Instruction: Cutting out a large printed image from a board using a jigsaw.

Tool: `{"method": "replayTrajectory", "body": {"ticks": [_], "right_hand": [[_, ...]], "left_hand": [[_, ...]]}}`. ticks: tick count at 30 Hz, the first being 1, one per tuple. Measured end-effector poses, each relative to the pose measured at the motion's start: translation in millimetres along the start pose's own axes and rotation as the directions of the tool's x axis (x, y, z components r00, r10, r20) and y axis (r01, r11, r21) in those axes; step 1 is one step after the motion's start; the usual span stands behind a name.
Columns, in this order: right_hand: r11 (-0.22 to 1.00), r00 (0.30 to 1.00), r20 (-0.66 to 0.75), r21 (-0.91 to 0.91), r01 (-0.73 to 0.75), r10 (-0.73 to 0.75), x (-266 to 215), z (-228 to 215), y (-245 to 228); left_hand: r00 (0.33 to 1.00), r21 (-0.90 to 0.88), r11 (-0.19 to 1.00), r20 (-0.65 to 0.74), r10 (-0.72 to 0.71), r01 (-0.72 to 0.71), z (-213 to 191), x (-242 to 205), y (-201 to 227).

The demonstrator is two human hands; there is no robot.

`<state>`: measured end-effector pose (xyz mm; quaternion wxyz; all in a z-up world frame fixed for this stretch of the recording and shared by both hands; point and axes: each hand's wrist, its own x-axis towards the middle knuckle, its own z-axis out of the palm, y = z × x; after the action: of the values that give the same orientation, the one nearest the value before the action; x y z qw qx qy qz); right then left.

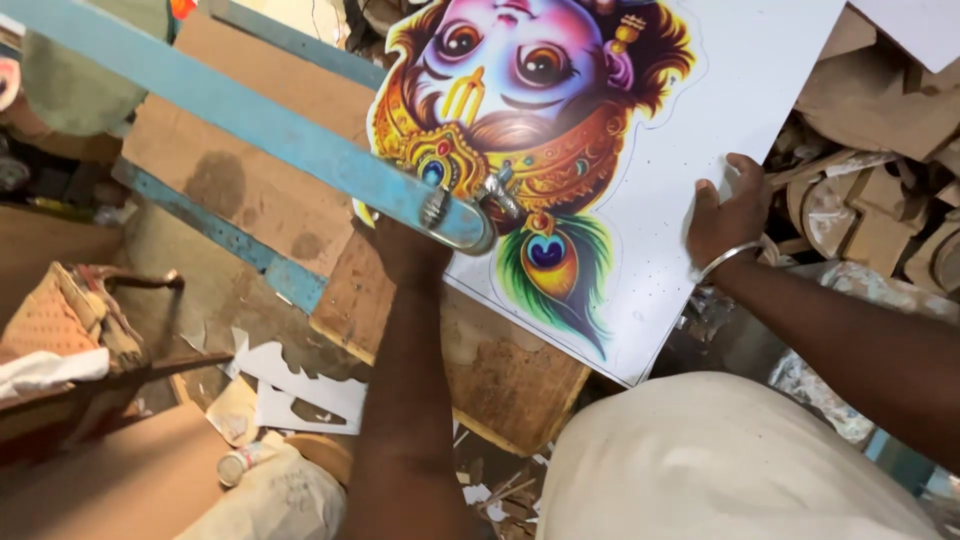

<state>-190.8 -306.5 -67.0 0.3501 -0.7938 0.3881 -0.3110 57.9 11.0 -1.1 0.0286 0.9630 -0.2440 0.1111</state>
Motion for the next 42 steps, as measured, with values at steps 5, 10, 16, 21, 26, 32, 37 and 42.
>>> {"method": "replayTrajectory", "body": {"ticks": [5, 10, 16, 21, 26, 32, 37, 42], "right_hand": [[1.0, 1.0, -0.023, 0.001, -0.004, 0.004, -10.6, -5.2, -6.6], [0.999, 0.997, -0.061, -0.017, 0.048, -0.049, -24.3, -8.1, -8.9], [0.998, 0.998, -0.047, -0.049, 0.027, -0.03, -35.8, -13.3, -14.2], [0.992, 0.992, -0.015, -0.022, -0.126, 0.125, -41.4, -16.3, -22.0], [0.999, 0.999, -0.045, -0.037, -0.028, 0.027, -52.7, -19.2, -18.2], [0.999, 0.997, -0.068, -0.031, -0.026, 0.023, -62.3, -19.1, -15.7], [0.996, 0.997, -0.02, 0.054, -0.069, 0.07, -69.9, -28.0, -25.7], [0.997, 0.996, -0.037, 0.035, -0.076, 0.077, -81.6, -25.1, -17.3]], "left_hand": [[0.994, 0.004, 0.998, -0.085, 0.069, -0.069, 6.1, 0.1, -3.7], [0.949, 0.053, 0.986, -0.269, 0.166, -0.158, 0.3, 3.8, -2.6], [0.945, -0.022, 0.983, -0.282, 0.169, -0.182, -6.3, 3.2, -2.3], [0.929, -0.08, 0.973, -0.321, 0.181, -0.218, -7.8, -2.7, -0.2], [0.911, -0.142, 0.955, -0.363, 0.195, -0.261, -10.9, 1.8, 1.1], [0.895, -0.139, 0.943, -0.384, 0.229, -0.301, -6.8, 9.5, -6.3], [0.937, -0.156, 0.96, -0.3, 0.177, -0.231, 0.0, 13.9, 3.1], [0.969, -0.159, 0.975, -0.214, 0.12, -0.156, 10.7, 12.5, 0.8]]}}
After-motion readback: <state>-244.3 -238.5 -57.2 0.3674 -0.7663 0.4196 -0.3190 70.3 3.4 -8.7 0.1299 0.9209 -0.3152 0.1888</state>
